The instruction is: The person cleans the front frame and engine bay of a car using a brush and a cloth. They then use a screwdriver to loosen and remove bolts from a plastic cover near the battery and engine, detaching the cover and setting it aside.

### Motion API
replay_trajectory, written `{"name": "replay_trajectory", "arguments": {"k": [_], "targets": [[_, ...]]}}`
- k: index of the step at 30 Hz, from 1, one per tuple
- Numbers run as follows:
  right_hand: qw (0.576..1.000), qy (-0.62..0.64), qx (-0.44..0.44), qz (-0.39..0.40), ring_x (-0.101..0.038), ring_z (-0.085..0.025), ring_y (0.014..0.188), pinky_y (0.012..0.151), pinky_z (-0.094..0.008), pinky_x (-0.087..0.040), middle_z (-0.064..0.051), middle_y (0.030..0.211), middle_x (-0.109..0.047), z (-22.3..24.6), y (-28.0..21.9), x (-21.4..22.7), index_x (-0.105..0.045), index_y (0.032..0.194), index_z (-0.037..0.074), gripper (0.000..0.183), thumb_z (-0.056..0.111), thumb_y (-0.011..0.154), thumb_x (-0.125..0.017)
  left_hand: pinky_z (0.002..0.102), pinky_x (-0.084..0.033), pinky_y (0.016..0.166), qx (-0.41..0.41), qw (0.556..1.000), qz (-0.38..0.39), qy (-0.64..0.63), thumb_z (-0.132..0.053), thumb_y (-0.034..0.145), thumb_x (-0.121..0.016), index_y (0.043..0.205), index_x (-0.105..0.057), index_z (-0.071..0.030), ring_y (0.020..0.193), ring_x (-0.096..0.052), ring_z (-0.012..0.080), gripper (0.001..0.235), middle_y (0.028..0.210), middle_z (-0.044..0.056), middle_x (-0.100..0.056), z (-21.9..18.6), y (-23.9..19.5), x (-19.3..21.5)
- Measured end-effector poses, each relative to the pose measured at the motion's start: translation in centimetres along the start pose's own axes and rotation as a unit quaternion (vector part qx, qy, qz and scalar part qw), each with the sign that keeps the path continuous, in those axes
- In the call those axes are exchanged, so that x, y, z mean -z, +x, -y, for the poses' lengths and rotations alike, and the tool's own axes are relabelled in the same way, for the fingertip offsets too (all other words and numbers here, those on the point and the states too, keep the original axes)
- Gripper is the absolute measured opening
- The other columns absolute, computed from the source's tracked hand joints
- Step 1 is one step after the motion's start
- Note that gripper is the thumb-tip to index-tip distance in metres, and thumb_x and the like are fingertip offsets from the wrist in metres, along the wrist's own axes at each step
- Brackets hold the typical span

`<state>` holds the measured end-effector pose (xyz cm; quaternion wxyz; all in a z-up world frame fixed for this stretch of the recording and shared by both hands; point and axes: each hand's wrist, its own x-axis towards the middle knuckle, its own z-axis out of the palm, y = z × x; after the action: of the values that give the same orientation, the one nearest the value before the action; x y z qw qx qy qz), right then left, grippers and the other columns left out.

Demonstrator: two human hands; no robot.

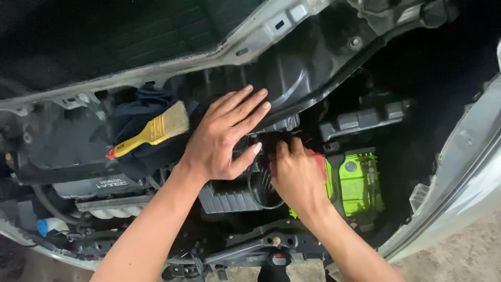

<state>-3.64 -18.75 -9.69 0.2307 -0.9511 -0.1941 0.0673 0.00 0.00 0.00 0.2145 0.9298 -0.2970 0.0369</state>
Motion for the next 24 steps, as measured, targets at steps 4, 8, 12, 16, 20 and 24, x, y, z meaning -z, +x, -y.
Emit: {"name": "replay_trajectory", "arguments": {"k": [4,8,12,16,20,24], "targets": [[0.998,-0.06,-0.016,-0.006,-0.068,-0.037,0.055,0.047,-0.047,-0.052,-0.013,0.076,-0.069,0.5,0.4,0.8,-0.06,0.088,0.011,0.018,0.027,0.085,-0.066,0.055,-0.037,0.122,-0.005,1.0,0.006,0.003,-0.042,0.103,-0.041,0.15,-0.05,-0.003,0.149,-0.047,0.0429,0.062,0.158,0.02,-0.049,0.1,-0.1,0.1],[0.994,0.063,-0.049,0.073,-0.068,-0.047,0.064,0.052,-0.058,-0.054,-0.018,0.1,-0.059,0.4,0.7,1.7,-0.055,0.11,0.01,0.02,0.019,0.093,-0.06,0.054,-0.038,0.12,-0.008,1.0,0.003,0.009,-0.042,0.102,-0.039,0.149,-0.051,-0.002,0.149,-0.047,0.0423,0.063,0.158,0.019,-0.049,0.2,0.2,0.2],[0.999,-0.016,-0.039,0.024,-0.068,-0.041,0.058,0.041,-0.053,-0.054,-0.013,0.096,-0.064,0.5,-0.3,1.2,-0.061,0.108,0.013,0.025,0.029,0.09,-0.066,0.054,-0.038,0.122,-0.001,1.0,0.0,0.001,-0.043,0.103,-0.038,0.15,-0.051,-0.004,0.15,-0.046,0.041,0.063,0.159,0.018,-0.049,0.2,-0.1,0.0],[0.998,0.007,-0.001,0.058,-0.069,-0.046,0.063,0.052,-0.055,-0.055,-0.019,0.085,-0.069,0.6,0.5,2.3,-0.062,0.102,0.007,0.018,0.022,0.092,-0.065,0.055,-0.037,0.122,0.002,1.0,0.009,0.002,-0.041,0.103,-0.042,0.152,-0.05,-0.005,0.151,-0.044,0.0407,0.062,0.16,0.017,-0.047,0.2,-0.4,0.0],[0.995,0.038,-0.039,0.081,-0.069,-0.047,0.065,0.049,-0.061,-0.054,-0.017,0.106,-0.06,1.0,0.3,3.2,-0.057,0.118,0.013,0.029,0.025,0.092,-0.064,0.055,-0.037,0.122,0.0,1.0,0.006,0.005,-0.042,0.103,-0.04,0.151,-0.05,-0.004,0.151,-0.045,0.0411,0.062,0.16,0.017,-0.047,0.1,-0.2,0.0],[0.997,0.072,-0.032,0.001,-0.062,-0.05,0.056,0.045,-0.06,-0.05,-0.017,0.097,-0.058,0.3,-0.6,1.0,-0.06,0.106,0.011,0.019,0.025,0.095,-0.065,0.055,-0.038,0.123,0.001,1.0,0.002,-0.005,-0.041,0.103,-0.041,0.151,-0.051,-0.004,0.151,-0.045,0.0409,0.062,0.16,0.017,-0.047,0.3,-0.3,-0.2]]}}
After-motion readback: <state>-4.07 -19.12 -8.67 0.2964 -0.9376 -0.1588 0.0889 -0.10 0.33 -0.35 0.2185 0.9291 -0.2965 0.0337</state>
